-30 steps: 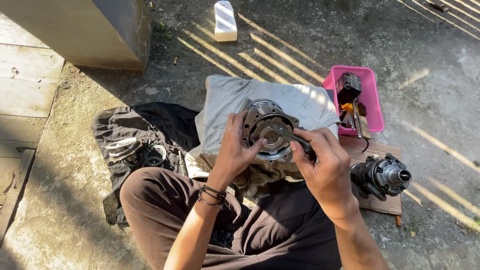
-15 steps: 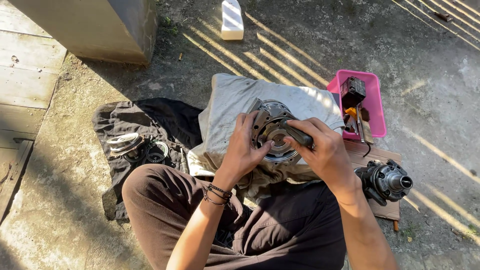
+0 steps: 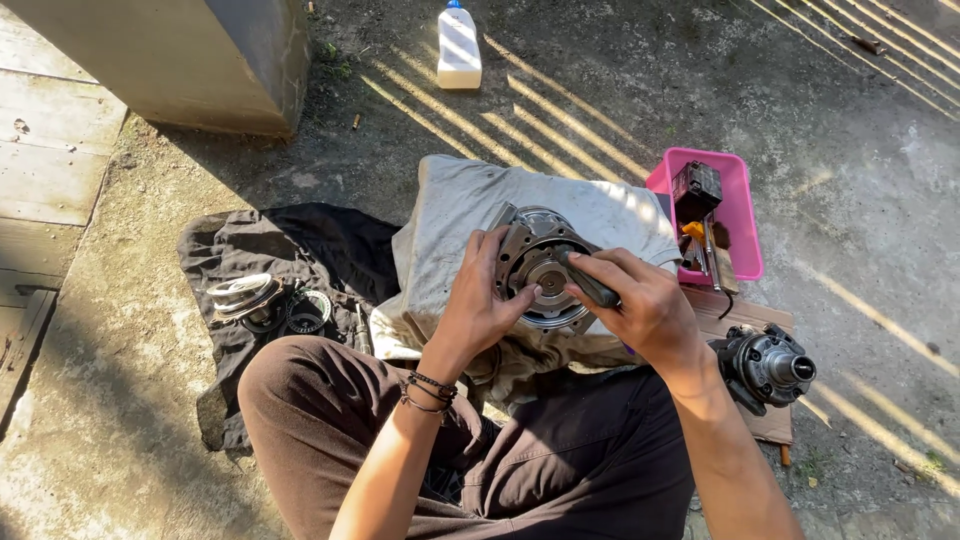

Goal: Disassembling a mechanical engine component to inspect and remove internal parts using hand tools

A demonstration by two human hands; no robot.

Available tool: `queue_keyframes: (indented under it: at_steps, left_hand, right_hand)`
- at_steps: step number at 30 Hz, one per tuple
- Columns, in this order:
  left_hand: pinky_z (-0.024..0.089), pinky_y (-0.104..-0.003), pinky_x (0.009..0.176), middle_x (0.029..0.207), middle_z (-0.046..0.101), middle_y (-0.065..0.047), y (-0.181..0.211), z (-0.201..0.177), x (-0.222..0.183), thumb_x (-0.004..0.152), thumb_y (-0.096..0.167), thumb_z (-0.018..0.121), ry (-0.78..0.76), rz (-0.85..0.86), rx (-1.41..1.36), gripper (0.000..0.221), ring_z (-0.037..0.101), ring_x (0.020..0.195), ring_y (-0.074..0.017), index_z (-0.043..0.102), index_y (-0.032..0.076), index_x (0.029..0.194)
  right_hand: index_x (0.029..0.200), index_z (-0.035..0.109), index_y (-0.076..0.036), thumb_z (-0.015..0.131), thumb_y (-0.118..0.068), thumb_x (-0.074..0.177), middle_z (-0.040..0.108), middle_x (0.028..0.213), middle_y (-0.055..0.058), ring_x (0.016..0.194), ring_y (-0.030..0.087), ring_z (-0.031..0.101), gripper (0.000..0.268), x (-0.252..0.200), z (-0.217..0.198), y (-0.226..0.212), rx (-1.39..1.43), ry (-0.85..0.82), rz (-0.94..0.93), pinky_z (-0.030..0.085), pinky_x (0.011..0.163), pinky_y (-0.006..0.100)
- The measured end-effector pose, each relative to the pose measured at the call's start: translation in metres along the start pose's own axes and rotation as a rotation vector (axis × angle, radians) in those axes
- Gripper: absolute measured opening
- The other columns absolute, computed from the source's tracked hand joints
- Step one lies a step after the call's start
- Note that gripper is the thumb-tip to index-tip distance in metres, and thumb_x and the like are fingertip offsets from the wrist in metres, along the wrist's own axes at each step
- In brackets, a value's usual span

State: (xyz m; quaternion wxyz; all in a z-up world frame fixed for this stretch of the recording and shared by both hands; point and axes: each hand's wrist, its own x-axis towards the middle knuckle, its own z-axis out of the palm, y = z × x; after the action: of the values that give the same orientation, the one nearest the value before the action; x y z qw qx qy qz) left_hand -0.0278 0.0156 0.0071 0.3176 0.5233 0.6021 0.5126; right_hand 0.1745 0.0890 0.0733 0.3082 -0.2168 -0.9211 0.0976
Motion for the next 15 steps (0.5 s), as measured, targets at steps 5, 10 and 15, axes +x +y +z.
queue_keyframes:
  at_steps: [5, 10, 15]
  left_hand:
    - [0.051, -0.063, 0.081, 0.114, 0.052, -0.021, 0.007, -0.007, -0.003, 0.075, 0.020, 0.080, -0.015, 0.001, -0.008, 0.074, 0.060, 0.103, -0.0542, 0.048, 0.004, 0.140]
    - [0.050, -0.062, 0.083, 0.114, 0.052, -0.021, 0.010, -0.010, -0.005, 0.077, 0.021, 0.079, -0.012, 0.002, -0.019, 0.073, 0.060, 0.104, -0.0536, 0.048, 0.004, 0.140]
    - [0.050, -0.063, 0.082, 0.115, 0.053, -0.023, 0.012, -0.010, -0.009, 0.077, 0.018, 0.080, -0.016, 0.022, -0.012, 0.071, 0.059, 0.103, -0.0548, 0.049, 0.002, 0.139]
  right_hand:
    - [0.119, 0.074, -0.011, 0.078, -0.013, 0.092, 0.072, 0.097, 0.011, 0.084, 0.039, 0.072, 0.027, 0.002, 0.002, 0.006, 0.095, -0.005, 0.035, 0.059, 0.065, 0.044]
    - [0.117, 0.073, -0.008, 0.077, -0.011, 0.092, 0.072, 0.097, 0.014, 0.082, 0.042, 0.072, 0.025, 0.011, -0.001, -0.001, 0.100, -0.047, 0.016, 0.059, 0.063, 0.046]
    - [0.120, 0.071, -0.008, 0.075, -0.012, 0.094, 0.071, 0.097, 0.014, 0.083, 0.042, 0.071, 0.026, 0.012, 0.001, 0.001, 0.118, -0.083, 0.011, 0.059, 0.064, 0.047]
